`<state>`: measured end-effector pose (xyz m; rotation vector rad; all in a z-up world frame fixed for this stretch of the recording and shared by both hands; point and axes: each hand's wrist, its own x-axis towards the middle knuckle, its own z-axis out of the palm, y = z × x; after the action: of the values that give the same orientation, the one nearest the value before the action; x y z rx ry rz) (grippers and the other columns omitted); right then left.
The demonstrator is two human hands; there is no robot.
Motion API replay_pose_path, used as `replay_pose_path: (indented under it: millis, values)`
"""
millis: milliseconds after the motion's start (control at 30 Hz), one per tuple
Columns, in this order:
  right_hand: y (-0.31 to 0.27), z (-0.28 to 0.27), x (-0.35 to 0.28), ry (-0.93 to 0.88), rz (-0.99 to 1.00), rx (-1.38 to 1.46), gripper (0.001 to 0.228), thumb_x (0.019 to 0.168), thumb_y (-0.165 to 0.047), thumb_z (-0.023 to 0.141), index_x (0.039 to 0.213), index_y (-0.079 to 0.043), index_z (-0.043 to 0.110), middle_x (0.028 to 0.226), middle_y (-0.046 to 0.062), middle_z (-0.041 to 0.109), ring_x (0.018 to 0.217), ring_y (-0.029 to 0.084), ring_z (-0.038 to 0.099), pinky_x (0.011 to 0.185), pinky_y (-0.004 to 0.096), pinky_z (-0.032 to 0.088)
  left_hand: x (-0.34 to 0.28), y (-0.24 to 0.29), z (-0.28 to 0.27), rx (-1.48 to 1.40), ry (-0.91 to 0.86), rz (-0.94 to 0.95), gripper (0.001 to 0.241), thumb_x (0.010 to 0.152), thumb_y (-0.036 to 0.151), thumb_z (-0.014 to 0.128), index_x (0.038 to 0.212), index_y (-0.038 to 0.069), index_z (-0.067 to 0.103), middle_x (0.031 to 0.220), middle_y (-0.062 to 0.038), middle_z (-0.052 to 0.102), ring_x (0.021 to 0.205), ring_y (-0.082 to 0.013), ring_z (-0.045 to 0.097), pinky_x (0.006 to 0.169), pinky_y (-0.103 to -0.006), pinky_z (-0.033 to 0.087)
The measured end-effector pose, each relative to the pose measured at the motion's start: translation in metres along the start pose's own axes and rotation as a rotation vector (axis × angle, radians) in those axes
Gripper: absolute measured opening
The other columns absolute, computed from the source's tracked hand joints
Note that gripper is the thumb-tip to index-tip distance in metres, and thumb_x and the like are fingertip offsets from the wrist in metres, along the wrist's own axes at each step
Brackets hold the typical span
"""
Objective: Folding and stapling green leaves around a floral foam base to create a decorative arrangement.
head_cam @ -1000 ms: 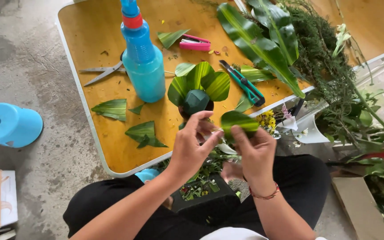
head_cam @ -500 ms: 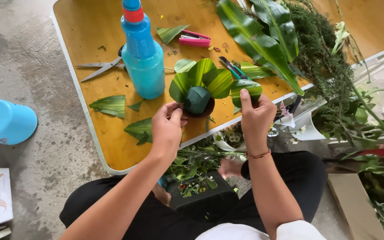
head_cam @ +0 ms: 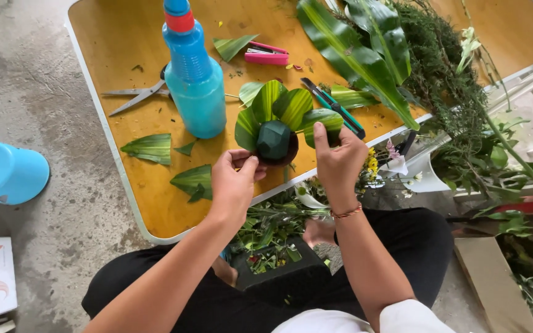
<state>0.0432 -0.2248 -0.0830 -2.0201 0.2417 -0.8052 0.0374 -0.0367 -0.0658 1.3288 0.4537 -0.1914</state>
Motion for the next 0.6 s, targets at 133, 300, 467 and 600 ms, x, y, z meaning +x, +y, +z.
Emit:
replay_pose_path:
  millis: [133,300,467,600]
  values:
    - [0.001,0.005,-0.004,-0.015,0.038,-0.011,0.026,0.099,-0.018,0.075,0.078,-0.002,0.075,0.062,0.014,0.069,0.060,0.015,0.064,0.060,0.036,0.055,-0.001,0.001,-0.001,0.001,-0.009,-0.002,0.019,0.095,0.004,0.065,0.112,-0.003,0.061,0.092,-0.014,0.065,0.078,-0.0200,0.074,0.071,-0.0325,0.068]
    - [-0.005,0.007,-0.003,-0.029,0.041,-0.003,0.024,0.099,-0.016,0.074,0.080,-0.001,0.076,0.063,0.014,0.070,0.061,0.016,0.066,0.062,0.035,0.056,-0.001,0.000,-0.001,-0.005,-0.017,0.003,0.019,0.096,0.004,0.064,0.113,-0.003,0.060,0.093,-0.013,0.065,0.079,-0.0195,0.074,0.072,-0.0313,0.067]
    - [0.005,0.008,-0.002,-0.069,0.032,0.006,0.023,0.101,-0.016,0.074,0.082,-0.003,0.076,0.063,0.012,0.068,0.060,0.017,0.064,0.066,0.035,0.055,-0.001,0.001,-0.001,0.017,-0.019,0.010,0.017,0.096,0.004,0.064,0.111,-0.002,0.061,0.092,-0.012,0.065,0.078,-0.0192,0.075,0.072,-0.0314,0.067]
    - [0.012,0.009,-0.001,-0.085,0.040,0.014,0.023,0.101,-0.017,0.075,0.082,-0.003,0.076,0.064,0.010,0.069,0.062,0.015,0.065,0.068,0.034,0.055,0.000,-0.001,-0.001,0.016,-0.020,0.014,0.017,0.096,0.004,0.064,0.112,-0.002,0.061,0.092,-0.012,0.065,0.078,-0.0197,0.075,0.071,-0.0316,0.067]
